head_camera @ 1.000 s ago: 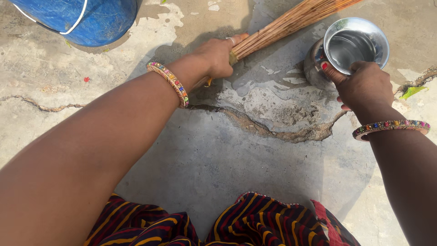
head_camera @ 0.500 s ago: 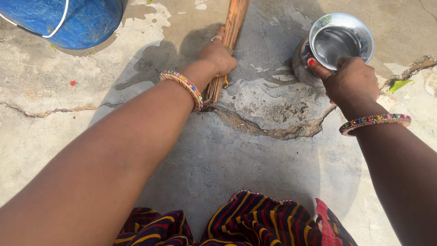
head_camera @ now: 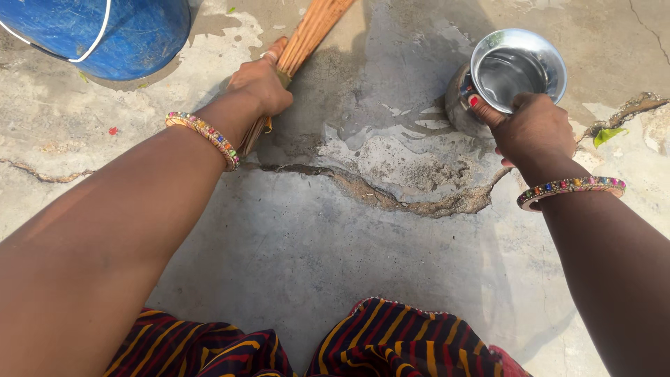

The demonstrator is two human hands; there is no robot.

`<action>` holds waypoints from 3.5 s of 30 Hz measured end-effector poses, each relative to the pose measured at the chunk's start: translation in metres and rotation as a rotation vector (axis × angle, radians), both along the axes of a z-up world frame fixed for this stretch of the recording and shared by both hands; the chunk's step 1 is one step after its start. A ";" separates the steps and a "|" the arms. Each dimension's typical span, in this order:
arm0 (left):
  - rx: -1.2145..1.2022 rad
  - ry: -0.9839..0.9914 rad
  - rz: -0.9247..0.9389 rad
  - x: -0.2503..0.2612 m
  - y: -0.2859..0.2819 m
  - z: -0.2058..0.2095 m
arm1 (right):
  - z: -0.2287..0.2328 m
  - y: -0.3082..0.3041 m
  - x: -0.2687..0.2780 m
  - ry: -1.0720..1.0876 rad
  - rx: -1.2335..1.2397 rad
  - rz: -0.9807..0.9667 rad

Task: The person pours water from a metal pot onto a bundle of sticks and the ground, refills the pot from a blue bucket, and then sweeps the wet concrete using the bundle of sticks.

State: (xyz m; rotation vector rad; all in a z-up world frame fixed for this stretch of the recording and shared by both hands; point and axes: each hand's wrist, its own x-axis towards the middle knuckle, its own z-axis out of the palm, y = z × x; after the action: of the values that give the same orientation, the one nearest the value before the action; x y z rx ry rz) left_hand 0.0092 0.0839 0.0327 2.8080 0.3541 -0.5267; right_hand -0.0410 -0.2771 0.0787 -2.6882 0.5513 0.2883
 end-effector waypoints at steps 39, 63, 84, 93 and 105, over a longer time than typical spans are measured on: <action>-0.055 0.039 -0.427 0.014 -0.076 0.017 | -0.007 -0.002 0.003 0.016 0.005 0.056; -0.100 -0.054 -0.577 0.070 -0.097 0.016 | -0.007 -0.002 0.004 0.043 -0.053 0.047; -0.077 -0.037 -0.621 0.089 -0.142 -0.020 | -0.021 -0.012 0.006 -0.111 -0.173 0.161; 0.182 -0.098 -0.273 0.063 -0.031 -0.009 | -0.011 -0.007 0.003 0.003 -0.034 0.058; -0.210 0.044 -0.097 0.052 -0.102 -0.033 | -0.009 -0.003 0.004 0.016 -0.064 0.057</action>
State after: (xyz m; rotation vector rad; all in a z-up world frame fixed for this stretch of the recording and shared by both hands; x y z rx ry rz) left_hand 0.0608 -0.0178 -0.0005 2.6236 0.1608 -0.6097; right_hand -0.0371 -0.2796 0.0699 -2.7694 0.4965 0.3130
